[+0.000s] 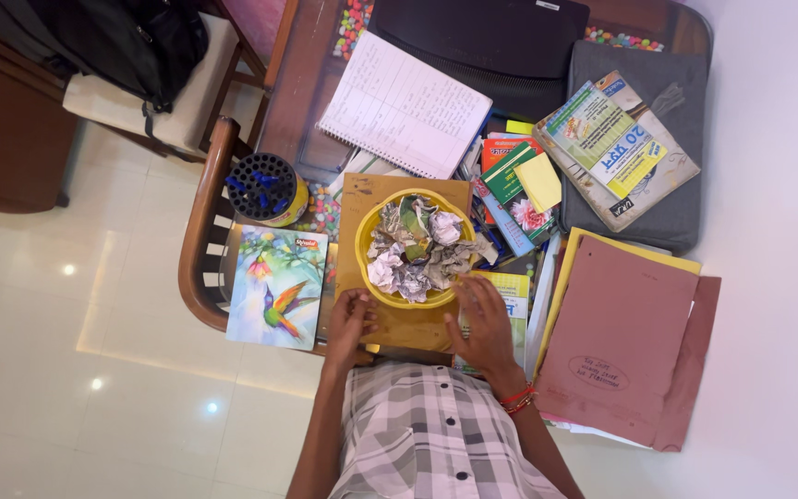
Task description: The person organizes a cluttered desk by stacking books and notebooks, arranging pens in a holder, and repositioning a monitor. The person handles books, notebooks, pens, and a monitor, placing items into neat piles and containers.
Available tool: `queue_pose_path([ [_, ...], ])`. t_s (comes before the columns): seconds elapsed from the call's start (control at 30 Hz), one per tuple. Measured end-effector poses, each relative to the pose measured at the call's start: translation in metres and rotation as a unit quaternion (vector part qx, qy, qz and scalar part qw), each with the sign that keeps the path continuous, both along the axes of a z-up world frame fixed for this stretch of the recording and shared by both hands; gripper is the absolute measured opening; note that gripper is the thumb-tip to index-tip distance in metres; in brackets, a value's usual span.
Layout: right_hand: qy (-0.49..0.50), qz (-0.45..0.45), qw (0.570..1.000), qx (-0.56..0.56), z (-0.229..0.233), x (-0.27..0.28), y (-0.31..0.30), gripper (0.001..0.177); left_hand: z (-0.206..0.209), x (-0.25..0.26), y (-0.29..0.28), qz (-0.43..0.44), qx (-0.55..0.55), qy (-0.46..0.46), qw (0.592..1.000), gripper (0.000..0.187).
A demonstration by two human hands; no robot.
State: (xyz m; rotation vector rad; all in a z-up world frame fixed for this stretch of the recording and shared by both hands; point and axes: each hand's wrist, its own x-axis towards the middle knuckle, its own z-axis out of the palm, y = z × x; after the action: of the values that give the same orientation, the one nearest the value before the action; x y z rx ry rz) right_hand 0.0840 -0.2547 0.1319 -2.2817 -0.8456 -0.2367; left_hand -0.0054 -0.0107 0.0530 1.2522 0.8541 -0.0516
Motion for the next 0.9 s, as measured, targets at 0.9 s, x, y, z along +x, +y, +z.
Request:
queue_pose_path([
  [0.9, 0.102, -0.174, 0.973, 0.112, -0.001, 0.053, -0.037, 0.019, -0.010, 0.027, -0.019, -0.511, 0.235, 0.031, 0.826, 0.040],
])
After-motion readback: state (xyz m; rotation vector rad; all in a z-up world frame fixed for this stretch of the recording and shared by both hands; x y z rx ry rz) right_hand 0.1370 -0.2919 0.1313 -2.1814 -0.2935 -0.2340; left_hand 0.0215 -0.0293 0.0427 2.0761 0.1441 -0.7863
